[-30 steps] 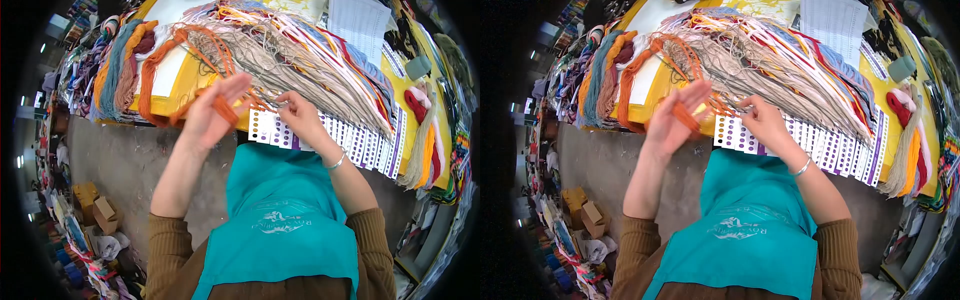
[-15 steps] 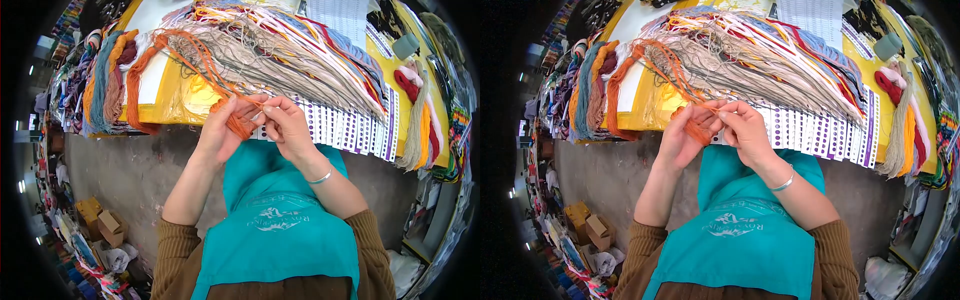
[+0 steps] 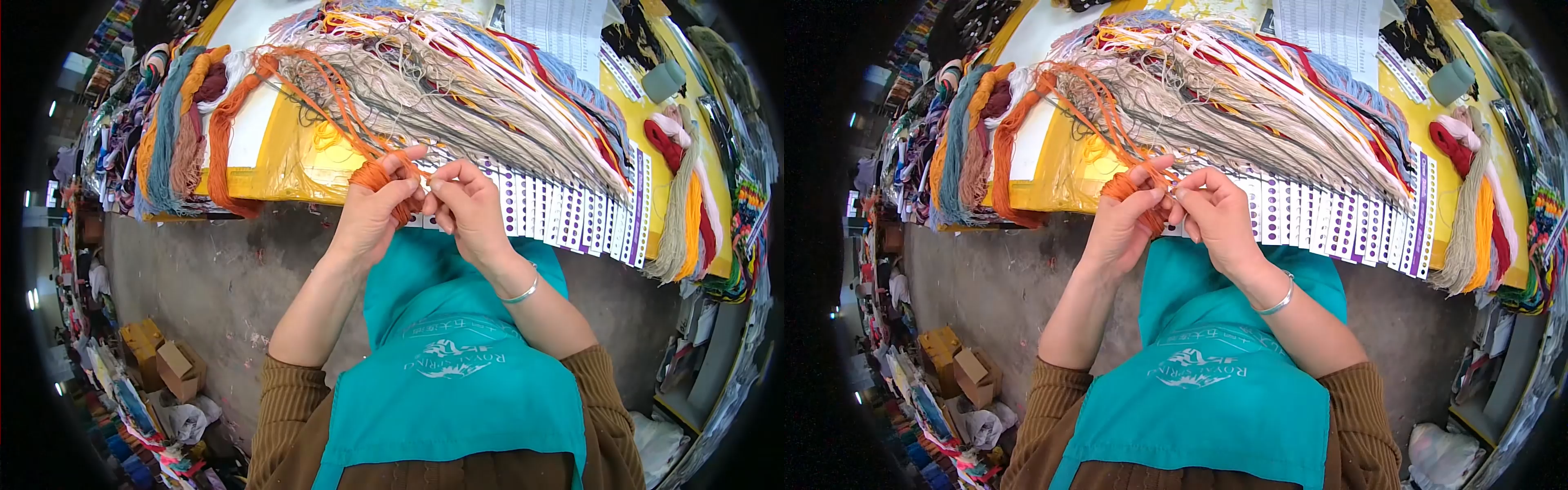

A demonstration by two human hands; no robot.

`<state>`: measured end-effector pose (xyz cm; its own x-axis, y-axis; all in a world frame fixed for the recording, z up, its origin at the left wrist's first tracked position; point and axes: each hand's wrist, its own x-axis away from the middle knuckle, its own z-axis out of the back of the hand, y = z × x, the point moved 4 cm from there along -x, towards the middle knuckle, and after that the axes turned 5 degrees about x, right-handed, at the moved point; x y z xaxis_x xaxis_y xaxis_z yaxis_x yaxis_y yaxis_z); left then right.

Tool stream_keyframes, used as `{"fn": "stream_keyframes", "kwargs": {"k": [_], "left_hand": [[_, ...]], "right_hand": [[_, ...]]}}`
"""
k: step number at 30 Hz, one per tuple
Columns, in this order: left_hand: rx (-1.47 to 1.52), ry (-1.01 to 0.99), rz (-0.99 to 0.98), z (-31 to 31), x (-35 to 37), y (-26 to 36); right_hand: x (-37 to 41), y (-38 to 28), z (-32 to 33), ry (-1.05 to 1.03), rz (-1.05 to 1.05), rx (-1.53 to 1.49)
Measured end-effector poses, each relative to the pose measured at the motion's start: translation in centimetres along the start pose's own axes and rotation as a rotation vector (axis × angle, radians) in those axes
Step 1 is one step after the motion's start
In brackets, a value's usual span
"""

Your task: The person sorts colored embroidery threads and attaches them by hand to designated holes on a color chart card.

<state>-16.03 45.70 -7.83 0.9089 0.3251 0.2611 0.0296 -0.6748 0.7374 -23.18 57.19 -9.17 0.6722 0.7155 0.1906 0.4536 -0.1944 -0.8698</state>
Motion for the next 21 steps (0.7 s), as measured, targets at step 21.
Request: {"fn": "stream_keyframes", "kwargs": {"k": [21], "left_hand": [[-0.088,0.046,0.008,-0.18,-0.09,0.09]], "right_hand": [[-0.01,0.17,0.2,0.001,-0.002,0.073]]}}
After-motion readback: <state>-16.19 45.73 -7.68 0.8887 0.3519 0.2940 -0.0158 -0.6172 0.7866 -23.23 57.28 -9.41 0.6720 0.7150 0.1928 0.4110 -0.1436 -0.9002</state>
